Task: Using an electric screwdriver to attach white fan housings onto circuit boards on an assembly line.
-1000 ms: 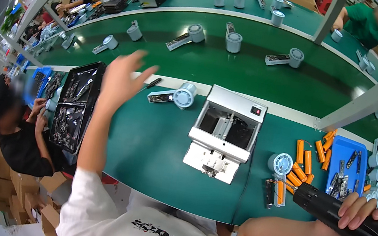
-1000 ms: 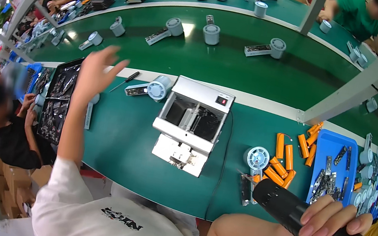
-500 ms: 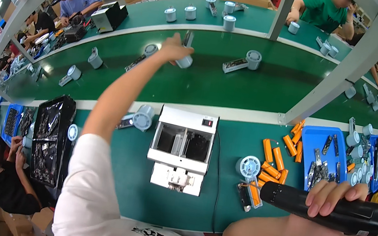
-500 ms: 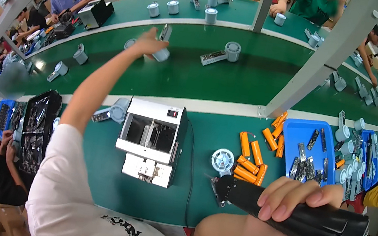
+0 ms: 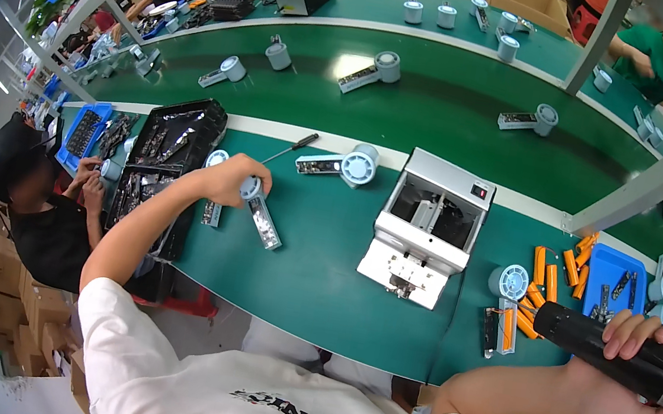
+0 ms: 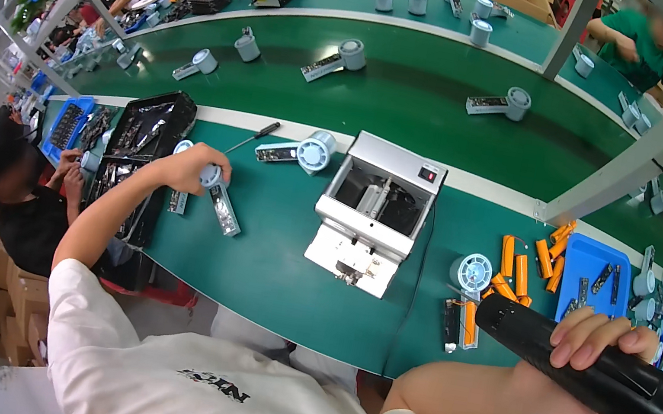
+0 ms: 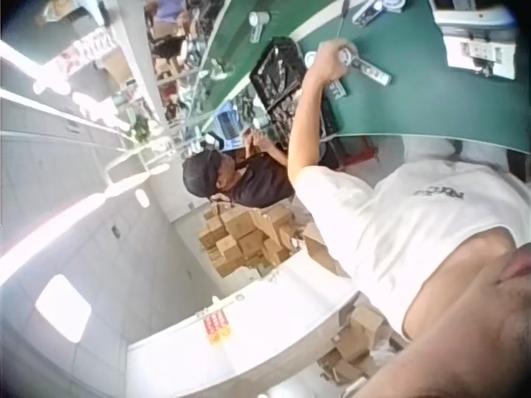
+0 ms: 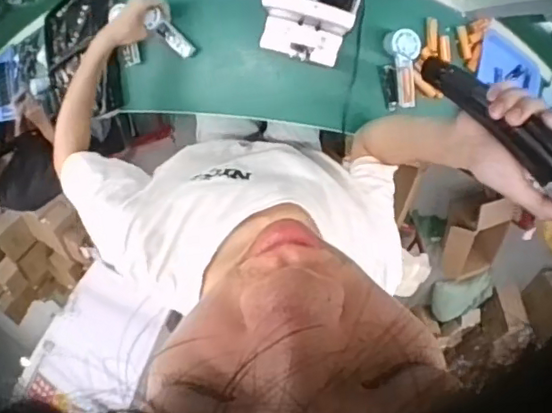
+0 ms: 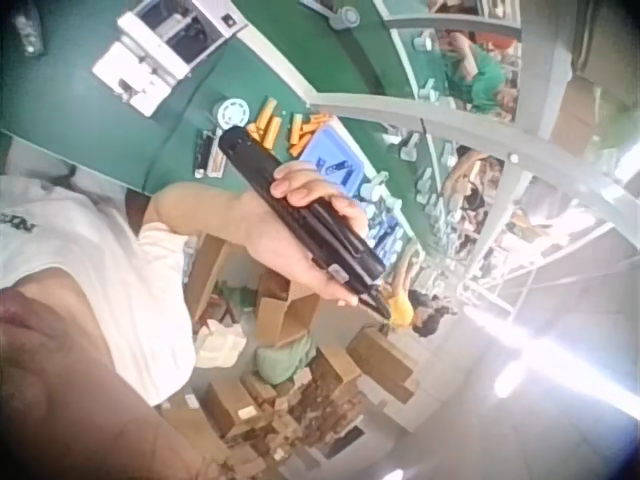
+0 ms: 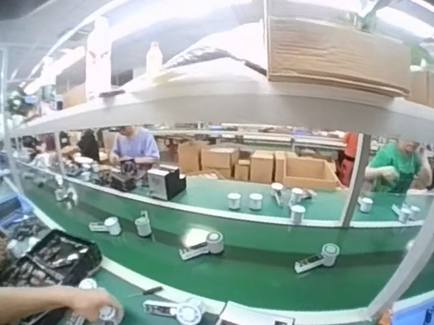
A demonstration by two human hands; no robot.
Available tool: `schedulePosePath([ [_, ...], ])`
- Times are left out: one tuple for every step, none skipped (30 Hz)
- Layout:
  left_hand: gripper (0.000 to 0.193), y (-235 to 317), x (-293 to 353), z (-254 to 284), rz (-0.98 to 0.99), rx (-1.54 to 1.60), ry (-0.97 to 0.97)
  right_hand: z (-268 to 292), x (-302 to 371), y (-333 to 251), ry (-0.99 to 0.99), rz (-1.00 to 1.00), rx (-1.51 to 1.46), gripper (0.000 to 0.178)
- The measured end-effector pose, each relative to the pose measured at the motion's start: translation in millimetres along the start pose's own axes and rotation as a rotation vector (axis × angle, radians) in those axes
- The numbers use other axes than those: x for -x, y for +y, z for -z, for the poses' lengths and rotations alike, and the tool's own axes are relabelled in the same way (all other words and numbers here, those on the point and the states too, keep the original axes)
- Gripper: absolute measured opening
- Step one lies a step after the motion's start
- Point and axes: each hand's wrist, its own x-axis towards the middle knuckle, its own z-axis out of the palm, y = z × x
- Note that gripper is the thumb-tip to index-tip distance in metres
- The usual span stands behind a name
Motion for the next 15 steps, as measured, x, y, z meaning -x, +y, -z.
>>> schedulePosePath([
  [0.047, -5.9, -5.5, -0.2, 0.026, -0.013, -0.063, -2.1, 0.8, 0.0, -0.026, -0.011, -0.002, 0.074],
  [0.047, 6.7, -14.7, 10.5, 0.06, -0.05, -0.128, -4.4, 1.7, 0.2, -0.053, -0.024, 0.001, 0.075],
  [0.047, 20.2, -28.4, 23.1, 0.092, -0.089, -0.192, -6.6, 2.0, 0.3, -0.053, -0.008, 0.006, 0.075],
  [0.045, 11.1, -43.6, 34.8, -0.039, -0.124, -0.179, -10.5, 3.8, -2.6, -0.019, 0.012, 0.033, 0.077],
  [0.042, 8.8, -64.7, 45.0, -0.105, -0.019, -0.058, -14.3, 5.0, -5.2, 0.016, 0.031, 0.058, 0.078],
  [0.041, 11.7, -94.7, 54.1, -0.181, 0.09, 0.057, -18.3, 7.0, -6.1, 0.041, 0.04, 0.078, 0.079],
  [0.039, 21.2, -129.1, 64.2, -0.065, 0.085, 0.16, -21.8, 9.4, -5.3, 0.043, 0.034, 0.068, 0.079],
  [0.041, 15.8, -160.5, 67.7, -0.003, 0.059, 0.319, -24.8, 9.6, -3.3, 0.038, 0.03, 0.048, 0.08],
  [0.047, -14.3, -202.3, 66.0, 0.026, -0.031, 0.472, -32.6, 10.9, -5.5, 0.028, 0.014, 0.038, 0.082],
  [0.052, -25.7, -237.5, 66.7, 0.104, -0.187, 0.542, -38.5, 12.2, -2.9, 0.014, 0.011, 0.028, 0.082],
  [0.053, -41.3, -262.4, 63.0, 0.198, -0.257, 0.553, -43.4, 13.3, 0.9, -0.007, 0.001, 0.011, 0.082],
  [0.054, -55.4, -285.0, 58.4, 0.299, -0.324, 0.566, -46.6, 13.6, 3.3, -0.049, -0.007, -0.026, 0.082],
  [0.054, -73.1, -299.8, 55.9, 0.443, -0.287, 0.441, -48.3, 15.4, 6.5, -0.055, -0.003, -0.03, 0.082],
  [0.044, -67.4, -307.3, 50.9, 0.491, -0.27, 0.36, -48.9, 19.3, 6.5, -0.033, 0.005, -0.018, 0.083],
  [0.041, -61.5, -316.3, 50.1, 0.502, -0.295, 0.363, -53.0, 21.0, 4.6, -0.059, -0.006, 0.01, 0.079],
])
